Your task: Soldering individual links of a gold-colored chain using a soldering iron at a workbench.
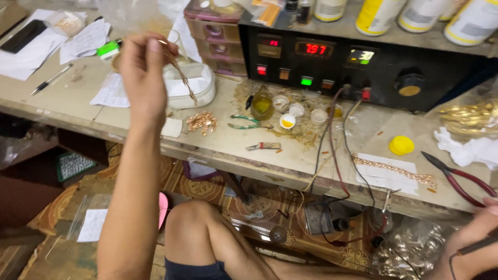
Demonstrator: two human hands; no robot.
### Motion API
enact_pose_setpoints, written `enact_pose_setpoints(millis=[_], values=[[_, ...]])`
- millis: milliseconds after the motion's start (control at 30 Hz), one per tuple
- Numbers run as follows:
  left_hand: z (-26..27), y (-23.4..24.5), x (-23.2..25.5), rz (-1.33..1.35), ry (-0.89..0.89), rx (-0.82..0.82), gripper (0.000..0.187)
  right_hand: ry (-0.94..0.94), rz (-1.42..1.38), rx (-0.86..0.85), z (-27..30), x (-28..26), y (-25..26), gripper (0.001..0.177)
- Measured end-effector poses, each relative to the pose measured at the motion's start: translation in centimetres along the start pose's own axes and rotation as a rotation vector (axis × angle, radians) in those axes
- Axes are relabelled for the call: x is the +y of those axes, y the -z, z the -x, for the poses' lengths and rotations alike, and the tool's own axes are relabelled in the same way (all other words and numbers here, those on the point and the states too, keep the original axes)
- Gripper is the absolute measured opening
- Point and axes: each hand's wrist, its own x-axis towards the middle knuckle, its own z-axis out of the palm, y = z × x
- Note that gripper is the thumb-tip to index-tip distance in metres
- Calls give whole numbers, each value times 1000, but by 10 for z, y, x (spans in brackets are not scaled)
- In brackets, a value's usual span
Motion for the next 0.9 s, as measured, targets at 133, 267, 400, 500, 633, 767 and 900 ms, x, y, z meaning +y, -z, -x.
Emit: enact_pose_setpoints(millis=[133,267,400,500,633,767,900], values=[[0,-18,54,168,-131,-63,19,-502,-1199,-185,23,17,-68,49],[29,-48,103,102,-175,-138,16,-492,-1248,-147,1,-8,-28,58],[80,-83,132,20,-49,-280,16,-732,-1862,-704,25,-29,-19,48],[125,-106,134,131,143,-434,19,-718,-2241,-1122,2,-45,18,57],[169,-116,135,422,211,-606,17,-553,-2254,-1275,-30,-58,63,40],[176,-112,128,326,137,-632,19,-498,-2358,-1210,-17,-51,41,19],[180,-110,127,457,209,-545,14,-442,-2297,-1037,-10,-38,17,15]])
